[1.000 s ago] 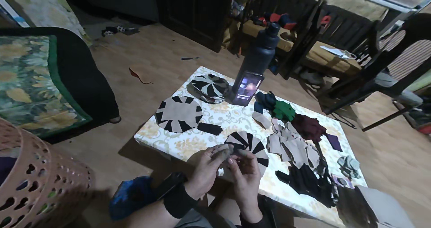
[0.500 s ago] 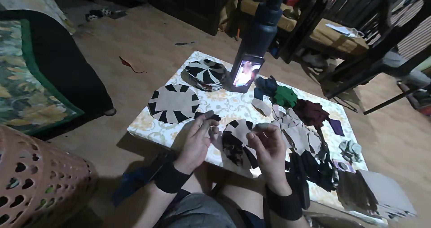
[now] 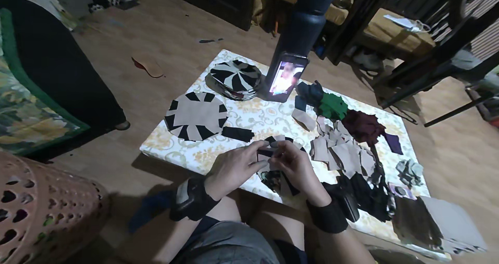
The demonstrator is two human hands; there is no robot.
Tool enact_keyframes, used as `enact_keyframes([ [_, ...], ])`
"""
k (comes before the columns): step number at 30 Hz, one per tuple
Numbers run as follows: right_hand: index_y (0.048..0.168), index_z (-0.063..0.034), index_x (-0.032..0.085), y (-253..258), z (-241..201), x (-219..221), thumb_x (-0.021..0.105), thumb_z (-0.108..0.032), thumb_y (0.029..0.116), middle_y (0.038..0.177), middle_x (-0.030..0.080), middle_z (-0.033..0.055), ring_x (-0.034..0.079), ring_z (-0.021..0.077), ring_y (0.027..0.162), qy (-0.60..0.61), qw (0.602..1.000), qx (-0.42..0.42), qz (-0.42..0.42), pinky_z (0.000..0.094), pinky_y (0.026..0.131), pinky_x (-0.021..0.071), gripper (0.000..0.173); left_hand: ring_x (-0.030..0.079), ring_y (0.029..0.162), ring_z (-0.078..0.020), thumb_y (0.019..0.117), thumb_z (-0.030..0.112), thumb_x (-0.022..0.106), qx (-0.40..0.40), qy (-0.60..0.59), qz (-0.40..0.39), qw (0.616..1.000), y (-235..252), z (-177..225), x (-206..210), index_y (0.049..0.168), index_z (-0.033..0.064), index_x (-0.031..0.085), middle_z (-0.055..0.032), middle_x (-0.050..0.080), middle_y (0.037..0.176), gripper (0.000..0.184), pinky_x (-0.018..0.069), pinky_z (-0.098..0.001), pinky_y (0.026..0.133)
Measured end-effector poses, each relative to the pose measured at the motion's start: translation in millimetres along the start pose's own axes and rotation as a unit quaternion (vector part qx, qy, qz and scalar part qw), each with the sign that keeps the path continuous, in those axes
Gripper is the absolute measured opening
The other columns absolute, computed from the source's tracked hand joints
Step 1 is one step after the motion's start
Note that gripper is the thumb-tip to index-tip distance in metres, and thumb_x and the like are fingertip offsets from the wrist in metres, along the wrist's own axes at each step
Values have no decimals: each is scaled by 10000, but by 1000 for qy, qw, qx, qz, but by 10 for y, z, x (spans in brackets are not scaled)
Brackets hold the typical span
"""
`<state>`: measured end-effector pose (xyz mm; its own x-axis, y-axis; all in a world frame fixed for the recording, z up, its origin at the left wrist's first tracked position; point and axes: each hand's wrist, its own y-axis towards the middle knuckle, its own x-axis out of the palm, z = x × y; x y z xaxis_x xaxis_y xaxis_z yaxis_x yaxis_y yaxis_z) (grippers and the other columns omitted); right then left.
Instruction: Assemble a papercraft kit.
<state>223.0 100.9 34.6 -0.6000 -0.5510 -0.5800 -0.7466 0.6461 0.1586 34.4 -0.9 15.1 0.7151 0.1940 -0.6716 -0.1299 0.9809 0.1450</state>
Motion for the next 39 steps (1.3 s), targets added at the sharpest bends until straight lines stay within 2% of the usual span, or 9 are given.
enact_keyframes([
  [5, 1261, -3, 618, 50, 26, -19, 705, -97, 937, 939, 711, 40, 663, 78, 754, -15, 999, 9, -31, 254, 728, 571, 348, 690, 840, -233, 1105, 292, 350, -5, 6, 93, 996, 17, -90, -15, 1403, 191, 585, -43, 707, 973, 393, 565, -507, 730],
  [10, 1272, 18, 597, 69, 9, -75, 702, -89, 940, 939, 706, 39, 675, 68, 781, 12, 998, 6, -59, 241, 744, 580, 364, 648, 855, -155, 1054, 99, 420, 38, -51, 157, 986, 9, -208, -6, 1360, 113, 610, -85, 654, 1218, 361, 556, -364, 727],
  [13, 1273, 11, 609, 81, 26, -68, 703, -91, 941, 943, 713, 41, 683, 72, 789, 14, 998, -4, -64, 243, 755, 585, 359, 668, 1017, -176, 1056, 239, 514, 51, -38, 141, 988, -18, -219, -5, 1288, 134, 667, -64, 662, 1223, 297, 564, -430, 858],
  [16, 1257, -7, 626, 96, -6, -59, 698, -91, 944, 931, 711, 36, 665, 72, 775, -3, 998, -3, -69, 246, 742, 567, 332, 672, 864, -172, 960, 422, 675, 55, -26, 105, 993, -63, -188, 32, 1099, 173, 763, -47, 675, 1133, 298, 572, -425, 721],
  [18, 1268, -14, 631, 110, -22, -57, 694, -79, 944, 931, 715, 37, 668, 81, 774, -15, 997, 2, -73, 257, 739, 569, 337, 670, 874, -198, 927, 487, 692, 61, 9, 79, 995, -78, -183, 58, 1049, 218, 788, -32, 681, 1099, 311, 556, -454, 695],
  [26, 1177, -65, 708, 57, 40, 7, 691, -86, 927, 1033, 723, 107, 715, 268, 891, -179, 983, -44, 4, 502, 776, 586, 251, 679, 859, -243, 916, 483, 700, 75, 80, 45, 993, -89, -153, 76, 1049, 189, 790, -67, 692, 1035, 335, 564, -461, 682],
  [30, 1118, -59, 730, -52, 120, -41, 641, -63, 960, 982, 715, 100, 707, 231, 830, -206, 970, -85, 93, 427, 727, 596, 181, 682, 836, -232, 942, 522, 643, 84, 83, 60, 991, -97, -153, 91, 1040, 188, 795, -60, 696, 998, 380, 563, -447, 666],
  [36, 1137, -56, 725, -146, 135, -18, 620, -87, 975, 967, 711, 98, 702, 215, 831, -175, 981, -59, 54, 410, 741, 590, 195, 692, 823, -251, 934, 497, 660, 110, 111, 64, 986, -95, -142, 122, 1013, 126, 763, -81, 701, 968, 393, 569, -456, 682],
  [39, 1161, -45, 713, -120, 122, -49, 653, -153, 977, 960, 699, 95, 679, 187, 782, -171, 976, -75, 112, 370, 705, 589, 221, 685, 853, -252, 928, 553, 649, 86, 90, 73, 990, -106, -137, 106, 1142, 179, 752, -69, 694, 1025, 443, 567, -465, 680],
])
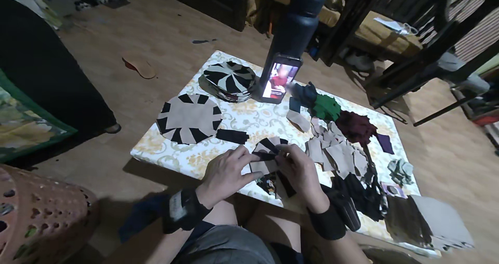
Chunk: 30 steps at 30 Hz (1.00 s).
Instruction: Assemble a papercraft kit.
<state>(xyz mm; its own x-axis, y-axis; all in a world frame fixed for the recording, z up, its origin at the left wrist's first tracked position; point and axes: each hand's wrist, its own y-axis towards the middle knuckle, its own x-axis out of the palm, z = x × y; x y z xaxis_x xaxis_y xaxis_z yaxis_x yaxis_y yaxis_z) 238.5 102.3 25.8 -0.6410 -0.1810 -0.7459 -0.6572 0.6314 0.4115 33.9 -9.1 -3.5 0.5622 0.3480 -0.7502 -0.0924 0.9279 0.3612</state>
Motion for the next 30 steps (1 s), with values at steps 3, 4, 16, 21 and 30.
enact_keyframes([
  [3, 1237, -44, 687, 36, -42, 37, 643, -355, 994, 1210, 685, 155, 682, 298, 1044, -48, 998, -46, -2, 482, 872, 573, 396, 669, 870, -214, 1022, 510, 497, -46, -35, 41, 997, 6, -32, -108, 1284, 206, 692, -47, 693, 1065, 446, 551, -446, 705],
  [4, 1305, -74, 661, 24, -51, 83, 576, -473, 1012, 1344, 636, 157, 623, 341, 1209, -66, 996, -60, -29, 538, 977, 523, 502, 667, 865, -214, 1059, 448, 429, -57, -34, 59, 996, 10, -49, -162, 1305, 189, 674, -55, 691, 1064, 433, 546, -449, 719],
  [16, 1477, -132, 560, 78, -222, 447, 319, -708, 996, 1583, 443, 170, 349, 454, 1483, -216, 971, 39, -91, 745, 1154, 194, 788, 691, 1046, -304, 1082, 233, 381, -100, 47, 211, 971, 16, -342, -334, 1297, 3, 613, -148, 723, 1121, 391, 474, -560, 963],
  [21, 1320, -63, 651, 444, -491, 445, 610, -343, 1005, 1267, 684, 145, 620, 368, 1235, -107, 991, 24, -71, 643, 1098, 387, 423, 703, 988, -172, 1091, 163, 375, -54, -128, 276, 951, -61, -456, -277, 1318, -99, 511, -167, 691, 1098, 372, 602, -346, 863],
  [30, 1274, -65, 673, 947, -552, 601, 668, -91, 950, 1179, 716, 135, 655, 329, 1140, -53, 985, 76, -147, 601, 1045, 414, 324, 675, 758, -108, 1074, 162, 405, -86, -203, 222, 950, -51, -471, -324, 1355, -78, 485, -111, 683, 1014, 378, 597, -276, 697],
])
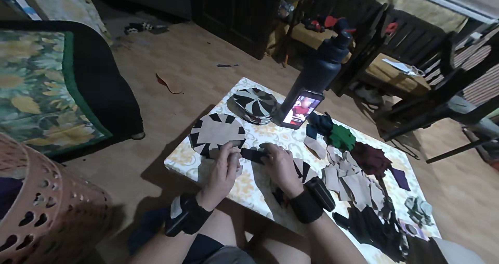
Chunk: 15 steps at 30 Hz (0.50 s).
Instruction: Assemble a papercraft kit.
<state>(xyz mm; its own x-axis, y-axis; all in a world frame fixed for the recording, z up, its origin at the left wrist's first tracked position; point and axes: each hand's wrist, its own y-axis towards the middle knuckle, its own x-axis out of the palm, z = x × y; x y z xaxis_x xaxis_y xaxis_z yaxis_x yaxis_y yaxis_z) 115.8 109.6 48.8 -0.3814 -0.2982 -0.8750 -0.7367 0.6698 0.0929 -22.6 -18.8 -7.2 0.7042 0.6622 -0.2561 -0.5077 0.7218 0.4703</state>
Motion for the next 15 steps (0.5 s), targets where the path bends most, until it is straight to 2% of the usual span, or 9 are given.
enact_keyframes([
  [3, 1159, -37, 715, -21, 50, -13, 663, -26, 926, 1034, 738, 123, 698, 288, 1001, 59, 996, -48, 38, 593, 996, 456, 239, 697, 812, -134, 1019, 172, 570, 4, 30, 17, 999, -3, -4, 30, 1339, -55, 527, -131, 701, 1046, 395, 598, -288, 717],
  [6, 1192, 10, 673, -78, 72, -107, 637, -20, 947, 1011, 729, 128, 714, 200, 931, 132, 988, -76, 24, 396, 881, 576, 249, 701, 928, -192, 932, 205, 707, 37, 71, 36, 996, 3, 8, 33, 1265, -24, 623, -165, 696, 1125, 413, 592, -314, 768],
  [8, 1229, 29, 642, -133, 44, -175, 615, 14, 947, 1028, 727, 142, 719, 189, 937, 156, 981, -110, 20, 349, 875, 584, 283, 667, 1098, -286, 880, 272, 775, 65, 112, 21, 991, 15, 34, 1, 1246, -12, 663, -199, 654, 1246, 476, 572, -422, 912],
  [10, 1231, 28, 649, -203, 0, -233, 594, 34, 949, 1053, 720, 143, 715, 206, 946, 131, 977, -167, 25, 364, 880, 587, 288, 575, 1249, -378, 827, 380, 799, 101, 155, 2, 983, 38, 47, -5, 1253, 25, 682, -181, 634, 1323, 566, 464, -557, 1029],
  [12, 1157, -3, 683, -279, -53, -283, 579, 15, 968, 1030, 722, 122, 718, 210, 924, 78, 968, -238, 35, 387, 858, 592, 217, 533, 1287, -380, 789, 429, 798, 122, 182, -26, 975, 59, 112, -3, 1251, 98, 711, -122, 633, 1349, 575, 411, -606, 1028],
  [13, 1130, -21, 690, -321, -85, -313, 567, 1, 981, 1006, 717, 109, 711, 216, 910, 56, 962, -265, 34, 409, 852, 573, 194, 525, 1294, -368, 784, 412, 798, 123, 184, -46, 974, 63, 172, -9, 1218, 125, 736, -98, 636, 1348, 525, 394, -621, 1022],
  [15, 1129, -52, 698, -399, -122, -357, 565, -35, 1000, 998, 715, 83, 700, 209, 914, 42, 955, -291, 42, 425, 872, 552, 186, 525, 1316, -330, 812, 353, 786, 109, 175, -88, 975, 62, 314, -25, 1043, 144, 799, -61, 665, 1316, 312, 340, -647, 1050],
])
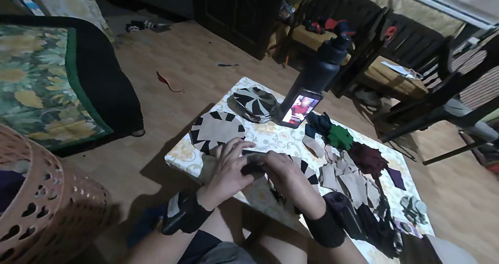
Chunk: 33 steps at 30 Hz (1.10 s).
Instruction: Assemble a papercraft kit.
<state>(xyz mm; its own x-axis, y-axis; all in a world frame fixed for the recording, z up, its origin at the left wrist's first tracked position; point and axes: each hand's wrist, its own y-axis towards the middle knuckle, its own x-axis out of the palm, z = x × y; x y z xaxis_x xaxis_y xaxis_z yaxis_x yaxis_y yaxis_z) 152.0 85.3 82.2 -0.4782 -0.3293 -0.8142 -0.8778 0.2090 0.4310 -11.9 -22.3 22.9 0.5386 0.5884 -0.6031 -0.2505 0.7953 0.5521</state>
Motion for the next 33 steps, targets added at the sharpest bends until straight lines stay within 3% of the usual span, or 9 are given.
enact_keyframes([
  [2, 1173, -36, 702, -72, 0, -20, 605, -51, 988, 1057, 721, 95, 700, 199, 966, 32, 998, 4, 50, 415, 915, 553, 210, 550, 1297, -279, 866, 340, 749, -11, -35, -9, 999, 10, 92, -20, 884, 143, 810, -31, 702, 1245, 207, 326, -625, 1066],
  [6, 1303, 105, 548, -316, 62, 69, 603, -169, 1019, 1160, 685, 152, 691, 162, 1045, 182, 963, 73, 187, 333, 929, 587, 398, 590, 1205, -153, 908, 328, 737, -80, -189, 44, 978, 0, 190, 34, 895, 129, 800, -22, 700, 1194, 209, 468, -398, 1022],
  [9, 1375, 130, 443, -487, -15, 267, 699, -311, 964, 1255, 652, 145, 656, 157, 1150, 294, 927, 119, 201, 341, 1001, 557, 655, 620, 1171, -141, 944, 211, 699, -125, -374, 60, 917, -35, 304, 134, 941, 31, 761, -97, 671, 1233, 190, 536, -307, 986],
  [13, 1299, 86, 489, -522, -218, 372, 728, -31, 894, 1105, 692, 42, 688, 89, 993, 391, 871, 150, 256, 284, 899, 594, 485, 619, 1179, -158, 985, 134, 621, -138, -491, 58, 858, -91, 494, 288, 950, -9, 757, -116, 664, 1251, 200, 524, -310, 1013],
  [15, 1257, 60, 512, -530, -219, 312, 691, 41, 893, 993, 706, 22, 690, 85, 889, 412, 849, 166, 286, 269, 808, 600, 406, 598, 1213, -158, 1007, 130, 579, -133, -494, 52, 858, -116, 509, 319, 973, -13, 751, -114, 663, 1258, 226, 496, -317, 1048],
  [19, 1225, 23, 503, -622, -123, 152, 689, 43, 890, 974, 694, 20, 677, 87, 873, 434, 841, 187, 263, 263, 789, 589, 384, 597, 1213, -156, 992, 172, 616, -142, -451, 20, 881, -179, 448, 320, 1113, 0, 737, -109, 657, 1263, 242, 507, -316, 1030],
  [24, 1287, 42, 427, -703, -54, 81, 714, 36, 869, 1030, 664, 57, 666, 105, 836, 461, 833, 226, 204, 271, 748, 592, 506, 654, 1016, -94, 954, 204, 679, -128, -381, -4, 916, -168, 393, 349, 1053, 77, 743, -10, 716, 1057, 173, 540, -293, 854],
  [26, 1360, 66, 389, -722, -35, 56, 720, 11, 879, 1045, 670, 75, 675, 116, 814, 461, 833, 252, 174, 275, 719, 597, 586, 657, 993, -91, 942, 185, 692, -116, -374, -6, 920, -162, 388, 368, 1045, 68, 743, -6, 721, 1029, 164, 541, -292, 844],
  [33, 1302, 12, 488, -718, 40, -107, 715, -4, 882, 920, 675, 26, 684, 110, 810, 383, 853, 289, 204, 299, 776, 609, 478, 661, 931, -61, 937, 172, 695, -153, -371, -55, 915, -77, 424, 313, 1058, 47, 710, 1, 719, 990, 174, 542, -257, 820],
])
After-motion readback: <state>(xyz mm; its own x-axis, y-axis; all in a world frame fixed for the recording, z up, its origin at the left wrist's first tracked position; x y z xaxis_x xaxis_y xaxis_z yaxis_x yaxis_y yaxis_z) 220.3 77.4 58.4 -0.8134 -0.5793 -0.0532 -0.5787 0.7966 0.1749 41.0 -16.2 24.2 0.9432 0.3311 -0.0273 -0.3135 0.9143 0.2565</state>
